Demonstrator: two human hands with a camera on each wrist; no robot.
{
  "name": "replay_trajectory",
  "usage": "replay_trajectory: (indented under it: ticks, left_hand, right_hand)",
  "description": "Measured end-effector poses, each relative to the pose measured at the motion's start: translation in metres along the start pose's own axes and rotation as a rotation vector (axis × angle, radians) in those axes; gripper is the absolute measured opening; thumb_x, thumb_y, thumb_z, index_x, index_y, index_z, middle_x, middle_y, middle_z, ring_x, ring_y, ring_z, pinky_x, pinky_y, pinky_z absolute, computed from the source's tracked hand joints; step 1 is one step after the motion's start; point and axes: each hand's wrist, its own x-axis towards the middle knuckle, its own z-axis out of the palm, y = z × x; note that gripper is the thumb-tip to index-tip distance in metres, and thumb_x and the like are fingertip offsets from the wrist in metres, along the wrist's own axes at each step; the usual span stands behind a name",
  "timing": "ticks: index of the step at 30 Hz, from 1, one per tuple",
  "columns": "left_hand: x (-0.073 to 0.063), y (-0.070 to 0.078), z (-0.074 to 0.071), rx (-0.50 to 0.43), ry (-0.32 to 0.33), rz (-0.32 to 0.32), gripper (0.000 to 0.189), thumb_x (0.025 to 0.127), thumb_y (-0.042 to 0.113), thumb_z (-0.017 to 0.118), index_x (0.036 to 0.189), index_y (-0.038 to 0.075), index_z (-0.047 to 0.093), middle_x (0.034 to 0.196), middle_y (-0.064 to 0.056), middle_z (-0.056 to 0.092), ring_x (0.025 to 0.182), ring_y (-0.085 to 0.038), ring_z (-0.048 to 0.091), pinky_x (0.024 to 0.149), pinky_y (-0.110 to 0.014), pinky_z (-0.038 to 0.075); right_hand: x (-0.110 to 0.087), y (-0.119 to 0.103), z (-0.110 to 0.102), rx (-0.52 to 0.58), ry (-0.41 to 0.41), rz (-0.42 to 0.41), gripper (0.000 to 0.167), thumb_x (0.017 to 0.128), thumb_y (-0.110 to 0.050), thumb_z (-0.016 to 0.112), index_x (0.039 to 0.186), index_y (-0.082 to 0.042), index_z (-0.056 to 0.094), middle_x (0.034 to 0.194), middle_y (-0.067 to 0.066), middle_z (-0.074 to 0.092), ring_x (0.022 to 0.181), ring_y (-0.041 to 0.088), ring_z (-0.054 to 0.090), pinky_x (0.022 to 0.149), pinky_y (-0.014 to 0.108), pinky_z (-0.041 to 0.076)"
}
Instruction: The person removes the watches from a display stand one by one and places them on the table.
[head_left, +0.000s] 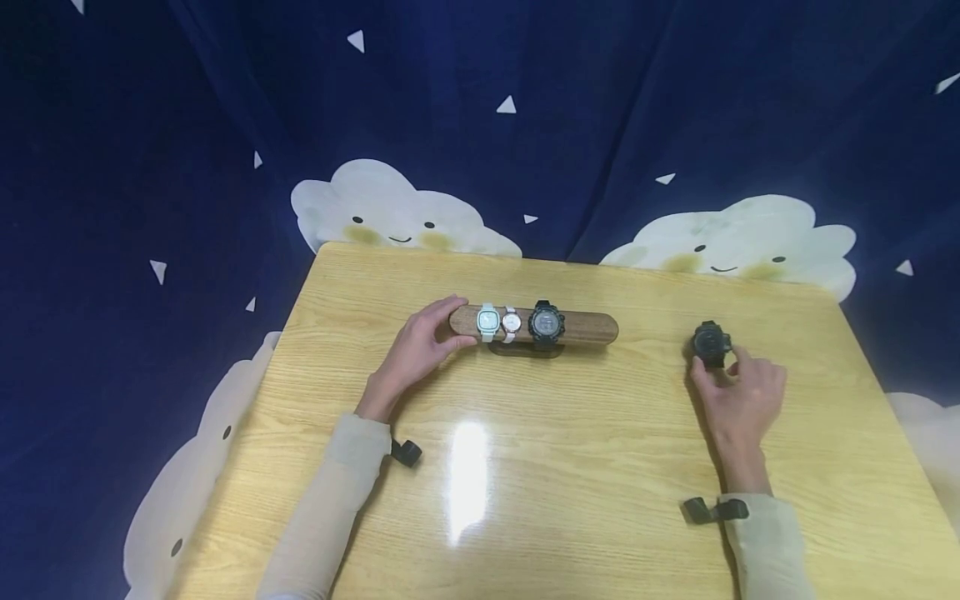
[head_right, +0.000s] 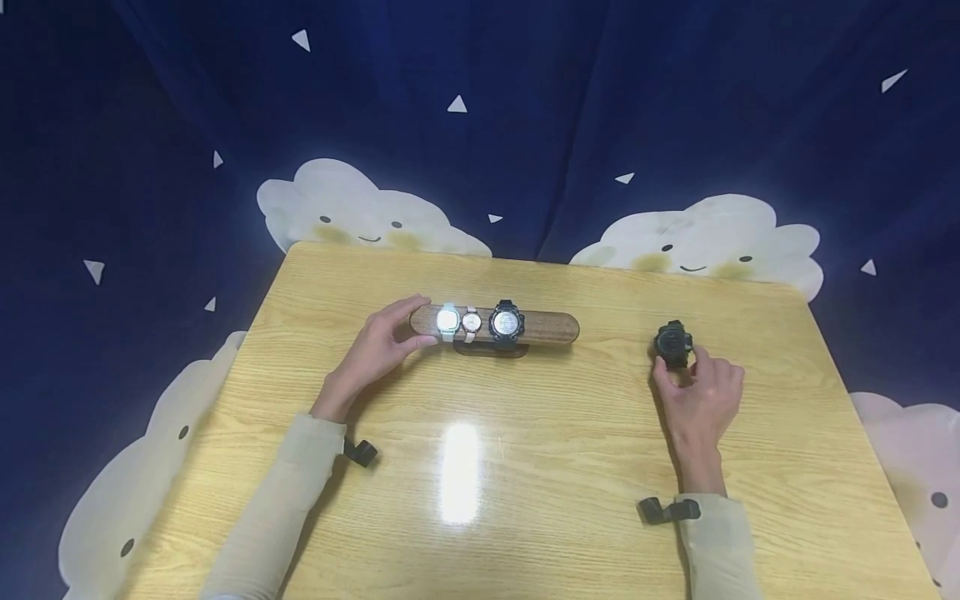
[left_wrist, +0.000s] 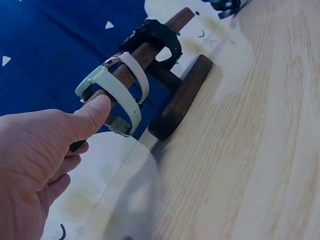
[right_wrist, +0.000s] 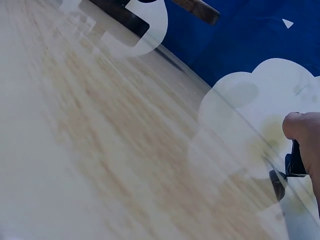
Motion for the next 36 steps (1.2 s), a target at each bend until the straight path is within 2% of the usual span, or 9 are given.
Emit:
replay_trajectory:
  ticks: [3,10,20,24,33,36]
  left_hand:
    - [-0.0001,-0.0001,-0.0001,-0.003,-0.001,0.001,0.069,0.089,0.035,0.083,0.148,0.011,0.058,0.155,-0.018,0.053,0.146,-0.032,0.047,0.125,-0.047,0.033]
    - [-0.0007,-0.0004,-0.0001,-0.009,0.0,-0.003,0.069,0.089,0.036,0.083,0.149,0.012,0.057,0.155,-0.018,0.052,0.147,-0.032,0.046,0.125,-0.048,0.033]
    - [-0.0005,-0.0024,0.0005,-0.008,0.001,0.006,0.069,0.089,0.034,0.084,0.149,0.012,0.058,0.155,-0.018,0.052,0.146,-0.032,0.047,0.124,-0.048,0.034]
    - [-0.0003,-0.0013,0.0002,-0.008,-0.004,-0.001,0.069,0.088,0.035,0.084,0.149,0.014,0.058,0.157,-0.015,0.052,0.147,-0.031,0.046,0.125,-0.047,0.033]
    - [-0.0004,-0.0015,0.0002,-0.005,-0.007,-0.007,0.069,0.089,0.036,0.083,0.148,0.011,0.058,0.157,-0.018,0.051,0.147,-0.032,0.046,0.125,-0.048,0.033]
    - [-0.0005,-0.0023,0.0002,-0.003,-0.005,-0.007,0.07,0.089,0.036,0.083,0.148,0.011,0.057,0.156,-0.018,0.051,0.147,-0.032,0.046,0.125,-0.048,0.032]
  right_hand:
    - [-0.0005,-0.0007,0.0016,0.01,0.008,-0.017,0.05,0.085,-0.028,0.083,0.11,0.013,0.069,0.079,0.027,0.062,0.075,0.042,0.048,0.078,0.05,0.035]
    - [-0.0004,-0.0022,0.0043,-0.014,-0.008,-0.136,0.046,0.084,-0.022,0.082,0.113,0.012,0.069,0.083,0.028,0.064,0.075,0.043,0.052,0.074,0.054,0.039]
    - [-0.001,-0.0026,0.0072,0.004,-0.008,-0.241,0.046,0.078,-0.011,0.083,0.115,0.013,0.069,0.088,0.031,0.065,0.079,0.048,0.053,0.07,0.058,0.041]
    - [-0.0013,-0.0015,0.0082,0.003,-0.009,-0.247,0.046,0.077,-0.011,0.083,0.114,0.013,0.069,0.088,0.031,0.065,0.08,0.048,0.053,0.07,0.058,0.042]
    - [-0.0015,0.0038,0.0084,-0.034,-0.096,-0.23,0.047,0.083,-0.016,0.08,0.121,0.009,0.068,0.092,0.029,0.064,0.083,0.047,0.051,0.072,0.056,0.04]
    - [-0.0017,0.0038,0.0085,-0.028,-0.097,-0.232,0.047,0.083,-0.015,0.08,0.121,0.009,0.068,0.091,0.029,0.064,0.082,0.047,0.05,0.072,0.056,0.039]
